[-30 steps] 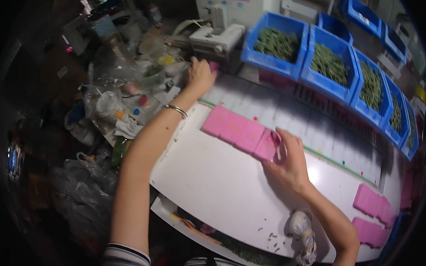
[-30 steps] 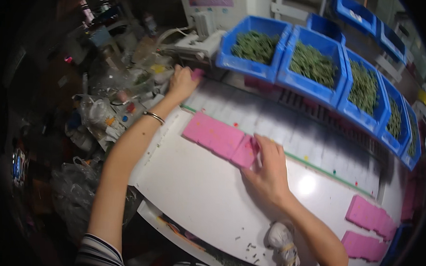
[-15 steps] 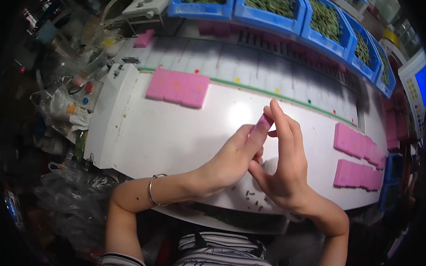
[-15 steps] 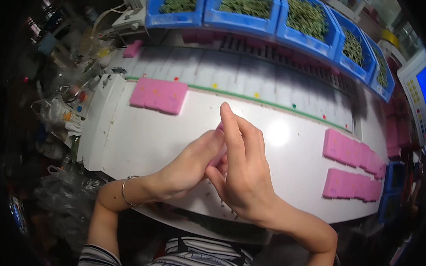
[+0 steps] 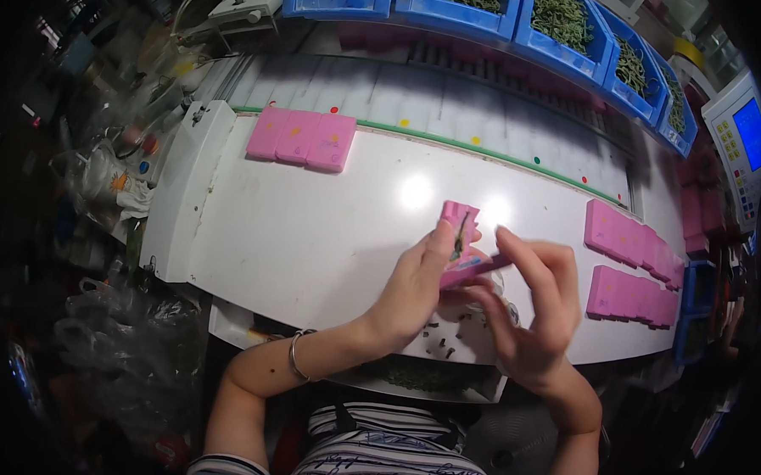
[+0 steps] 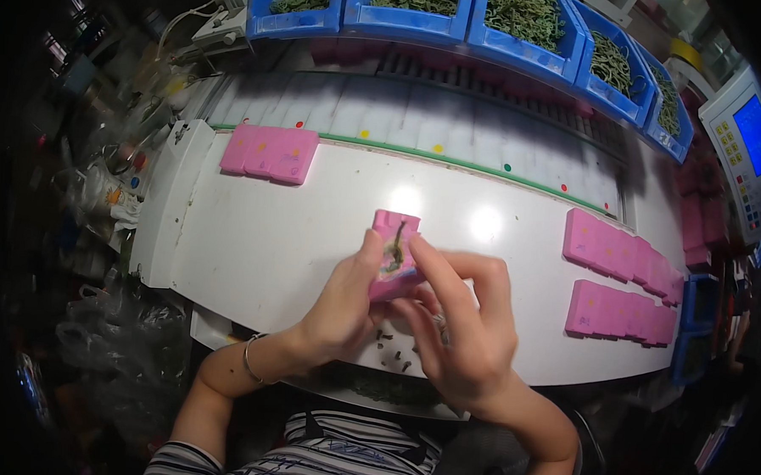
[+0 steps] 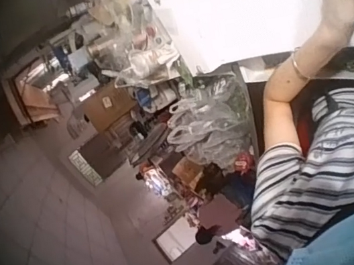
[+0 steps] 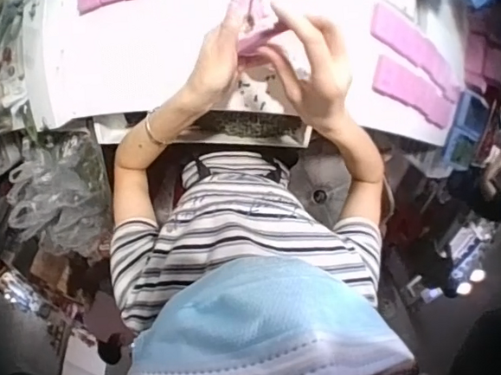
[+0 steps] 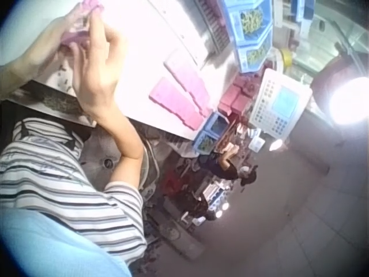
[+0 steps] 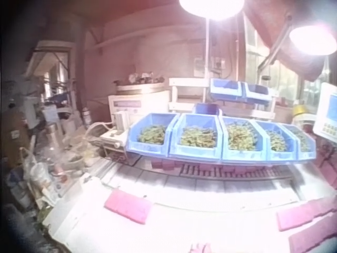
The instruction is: The recorder is shown assembling small, colorful components into a pink mold or fixture, possibly for industrial parts or toys.
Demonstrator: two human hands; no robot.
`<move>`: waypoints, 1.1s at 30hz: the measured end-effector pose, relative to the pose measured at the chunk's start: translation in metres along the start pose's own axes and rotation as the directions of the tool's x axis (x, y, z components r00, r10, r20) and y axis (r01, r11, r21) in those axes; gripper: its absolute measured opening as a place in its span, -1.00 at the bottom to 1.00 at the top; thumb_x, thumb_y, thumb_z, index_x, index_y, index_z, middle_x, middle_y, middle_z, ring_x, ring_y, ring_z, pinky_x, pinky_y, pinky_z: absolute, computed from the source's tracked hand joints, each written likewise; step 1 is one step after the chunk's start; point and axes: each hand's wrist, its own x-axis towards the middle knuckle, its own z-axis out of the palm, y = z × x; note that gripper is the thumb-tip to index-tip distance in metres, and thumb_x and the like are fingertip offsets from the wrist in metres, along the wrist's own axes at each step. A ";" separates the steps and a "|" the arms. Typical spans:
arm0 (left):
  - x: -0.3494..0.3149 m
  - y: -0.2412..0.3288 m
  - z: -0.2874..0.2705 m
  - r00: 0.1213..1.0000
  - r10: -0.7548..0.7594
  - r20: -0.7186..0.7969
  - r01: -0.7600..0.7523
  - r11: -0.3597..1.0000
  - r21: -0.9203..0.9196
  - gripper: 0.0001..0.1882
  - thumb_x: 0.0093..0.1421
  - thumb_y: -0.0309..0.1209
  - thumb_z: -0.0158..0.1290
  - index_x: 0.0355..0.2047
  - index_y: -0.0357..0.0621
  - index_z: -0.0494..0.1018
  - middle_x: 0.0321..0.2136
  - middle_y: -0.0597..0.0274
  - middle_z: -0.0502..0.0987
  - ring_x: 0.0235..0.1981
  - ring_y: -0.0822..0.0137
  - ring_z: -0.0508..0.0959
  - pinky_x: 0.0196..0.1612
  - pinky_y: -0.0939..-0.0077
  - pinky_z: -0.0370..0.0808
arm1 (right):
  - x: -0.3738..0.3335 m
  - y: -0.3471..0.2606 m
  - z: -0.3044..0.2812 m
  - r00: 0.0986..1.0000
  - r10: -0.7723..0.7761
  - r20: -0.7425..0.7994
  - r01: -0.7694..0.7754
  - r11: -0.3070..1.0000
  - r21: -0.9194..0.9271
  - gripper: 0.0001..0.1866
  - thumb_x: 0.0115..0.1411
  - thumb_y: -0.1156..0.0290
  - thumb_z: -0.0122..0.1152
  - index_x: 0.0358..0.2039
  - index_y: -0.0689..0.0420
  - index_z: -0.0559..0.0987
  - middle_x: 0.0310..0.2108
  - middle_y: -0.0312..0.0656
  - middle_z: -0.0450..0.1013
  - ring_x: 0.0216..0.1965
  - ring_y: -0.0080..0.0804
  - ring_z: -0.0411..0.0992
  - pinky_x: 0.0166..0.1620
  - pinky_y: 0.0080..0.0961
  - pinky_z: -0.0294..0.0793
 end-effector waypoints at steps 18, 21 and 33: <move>-0.005 0.001 0.003 0.995 0.065 0.069 -0.081 0.963 0.255 -0.39 0.36 -0.07 -0.51 -0.36 -0.39 0.36 -0.65 0.12 0.41 -0.68 0.41 0.41 -0.59 0.52 0.45 | 0.008 0.003 0.011 0.902 0.426 0.074 -0.421 0.826 0.376 -0.87 0.20 0.69 -0.09 -0.24 0.35 0.38 -0.54 -0.19 0.39 -0.69 -0.58 0.41 -0.63 -0.67 0.43; -0.007 0.000 -0.002 0.996 0.064 0.058 -0.080 0.938 0.338 -0.39 0.36 -0.10 -0.52 -0.38 -0.39 0.37 -0.67 0.14 0.40 -0.69 0.41 0.42 -0.59 0.53 0.46 | 0.008 0.001 0.010 0.860 0.478 0.176 -0.502 0.738 0.450 -0.89 0.21 0.69 -0.14 -0.25 0.32 0.35 -0.57 -0.20 0.35 -0.69 -0.61 0.38 -0.63 -0.67 0.43; -0.002 0.006 -0.010 0.999 -0.023 0.032 0.006 0.894 0.448 -0.38 0.34 -0.11 -0.48 -0.50 -0.38 0.42 -0.67 0.12 0.45 -0.69 0.38 0.47 -0.60 0.54 0.47 | 0.004 0.017 0.005 0.803 0.500 0.325 -0.594 0.720 0.360 -0.89 0.03 0.58 0.24 -0.42 0.27 0.49 -0.51 -0.27 0.34 -0.52 -0.63 0.36 -0.53 -0.70 0.36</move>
